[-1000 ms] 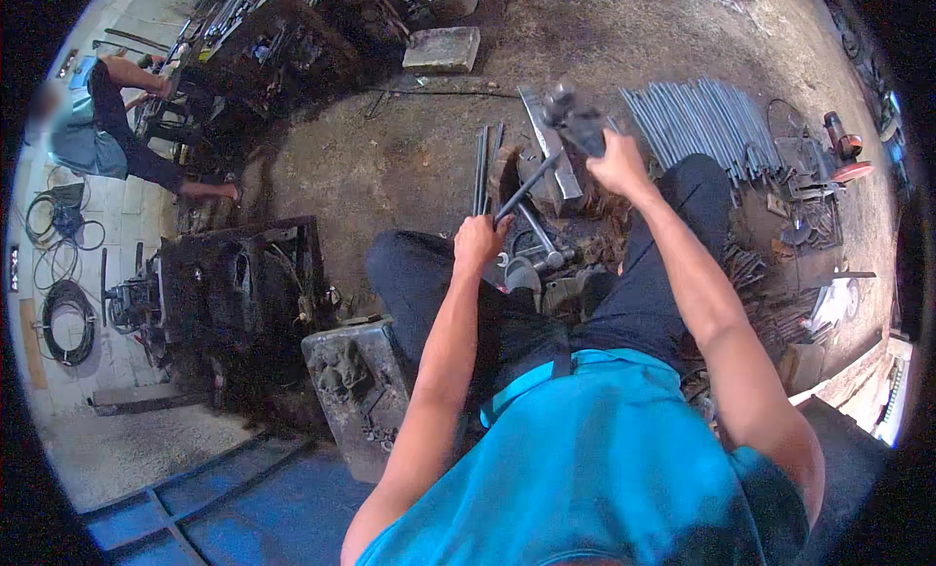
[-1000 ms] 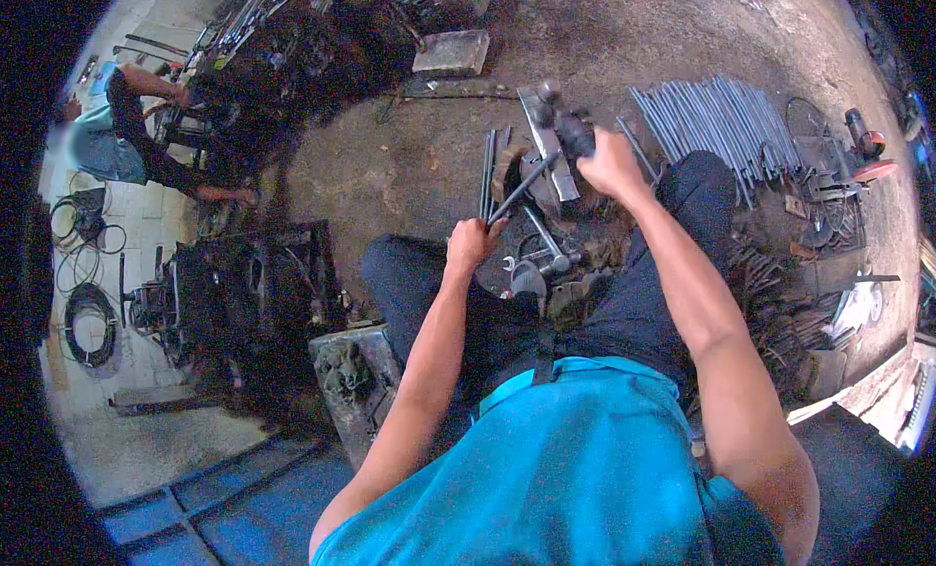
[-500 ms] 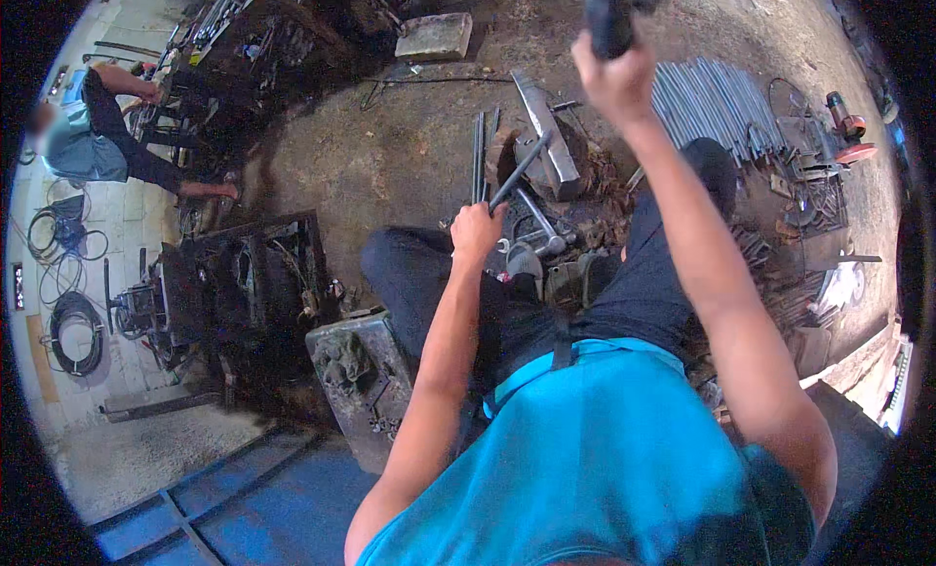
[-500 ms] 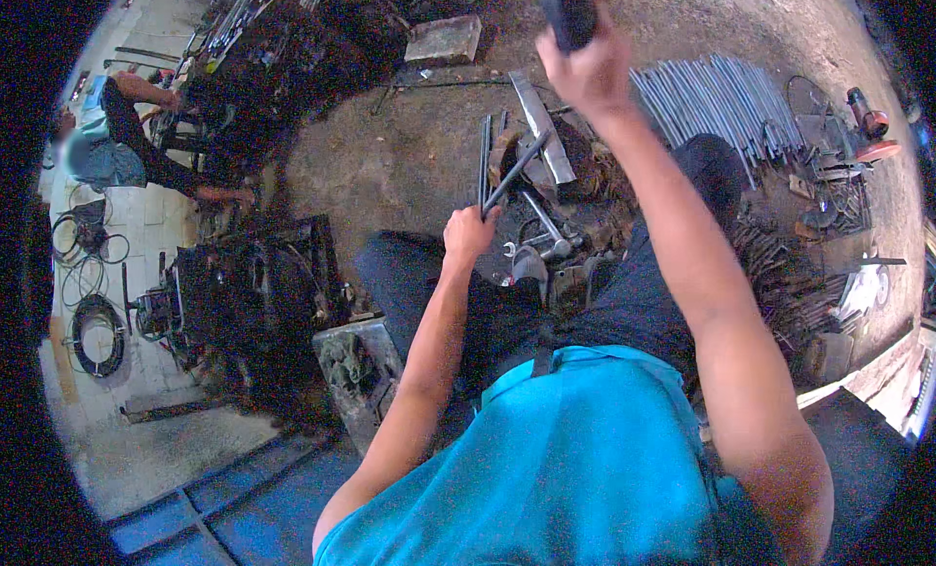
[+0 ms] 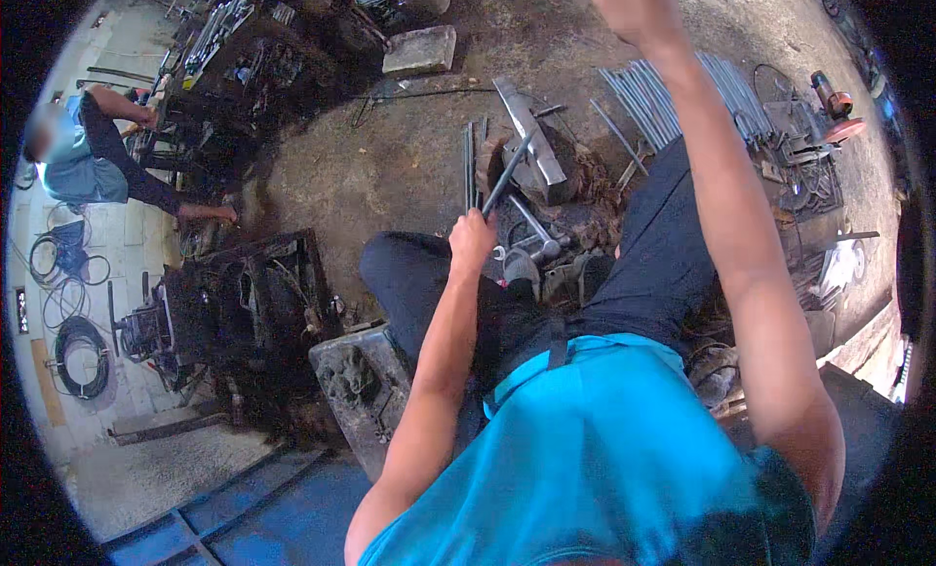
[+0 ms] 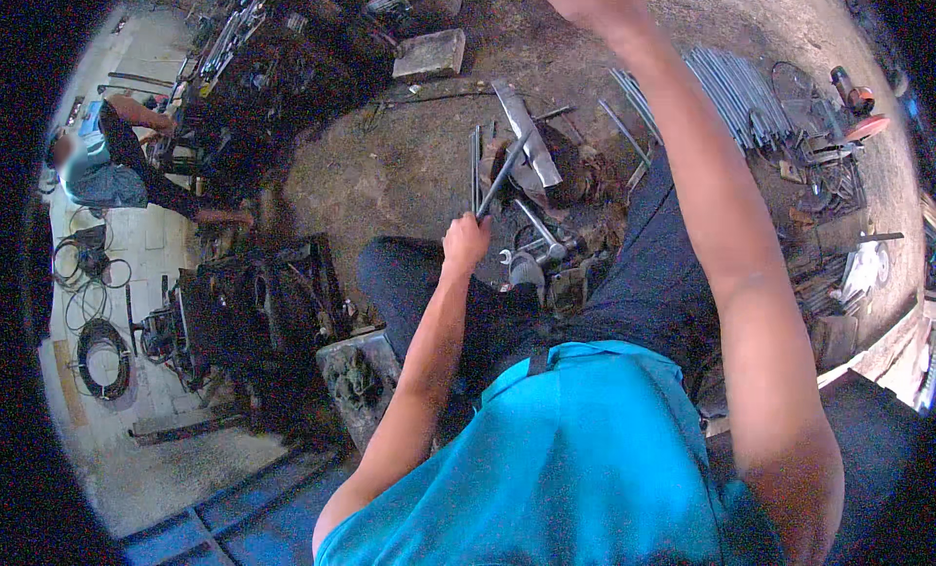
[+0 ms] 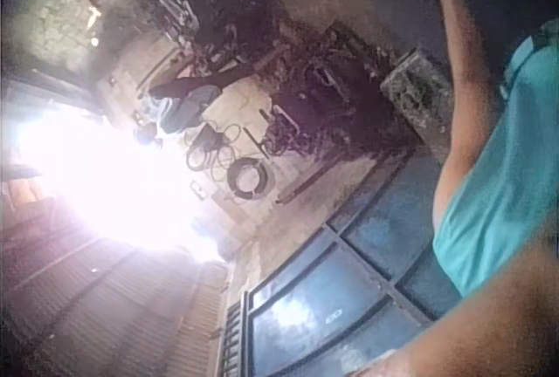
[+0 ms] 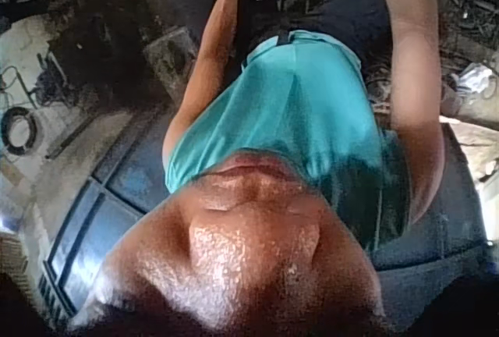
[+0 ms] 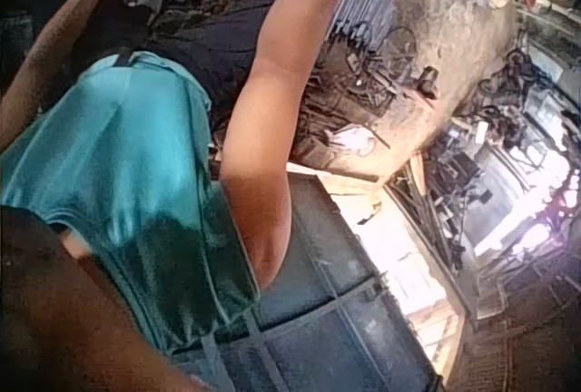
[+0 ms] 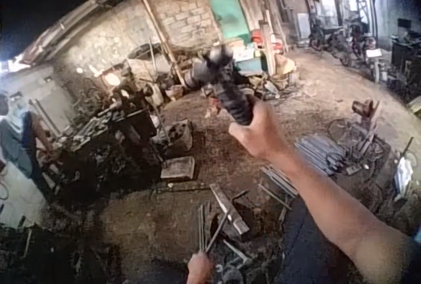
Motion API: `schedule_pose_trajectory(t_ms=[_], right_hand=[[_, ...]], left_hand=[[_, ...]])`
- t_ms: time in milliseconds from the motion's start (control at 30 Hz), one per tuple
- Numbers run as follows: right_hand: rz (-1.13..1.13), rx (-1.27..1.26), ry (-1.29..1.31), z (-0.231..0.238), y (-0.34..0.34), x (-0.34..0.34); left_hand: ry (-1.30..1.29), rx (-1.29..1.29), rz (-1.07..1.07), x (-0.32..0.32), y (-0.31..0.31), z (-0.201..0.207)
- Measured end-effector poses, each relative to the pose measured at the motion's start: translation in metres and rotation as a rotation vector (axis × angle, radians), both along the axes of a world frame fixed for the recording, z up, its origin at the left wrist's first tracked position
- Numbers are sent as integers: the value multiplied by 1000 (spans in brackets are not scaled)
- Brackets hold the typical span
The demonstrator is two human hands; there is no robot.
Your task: Hammering a metal rod on an anvil to shape or flatten it.
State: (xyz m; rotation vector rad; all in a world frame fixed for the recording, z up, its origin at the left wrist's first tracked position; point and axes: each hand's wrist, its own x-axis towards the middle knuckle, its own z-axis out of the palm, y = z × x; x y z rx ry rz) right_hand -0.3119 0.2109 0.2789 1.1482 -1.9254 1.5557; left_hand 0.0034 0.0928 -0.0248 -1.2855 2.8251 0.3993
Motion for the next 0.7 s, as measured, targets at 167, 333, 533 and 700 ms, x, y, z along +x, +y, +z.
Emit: schedule_pose_trajectory(t_ms=[167, 333, 533, 700], right_hand=[[29, -66, -117, -60, 1, 23], [-145, 781, -290, -305, 50, 55], [-45, 560, -290, -207, 57, 27], [-32, 294, -220, -71, 31, 5]], left_hand=[[-49, 34, -10, -7, 5, 12], [-10, 38, -69, -9, 6, 13], [198, 76, 62, -6, 2, 34], [143, 133, -155, -8, 0, 13]])
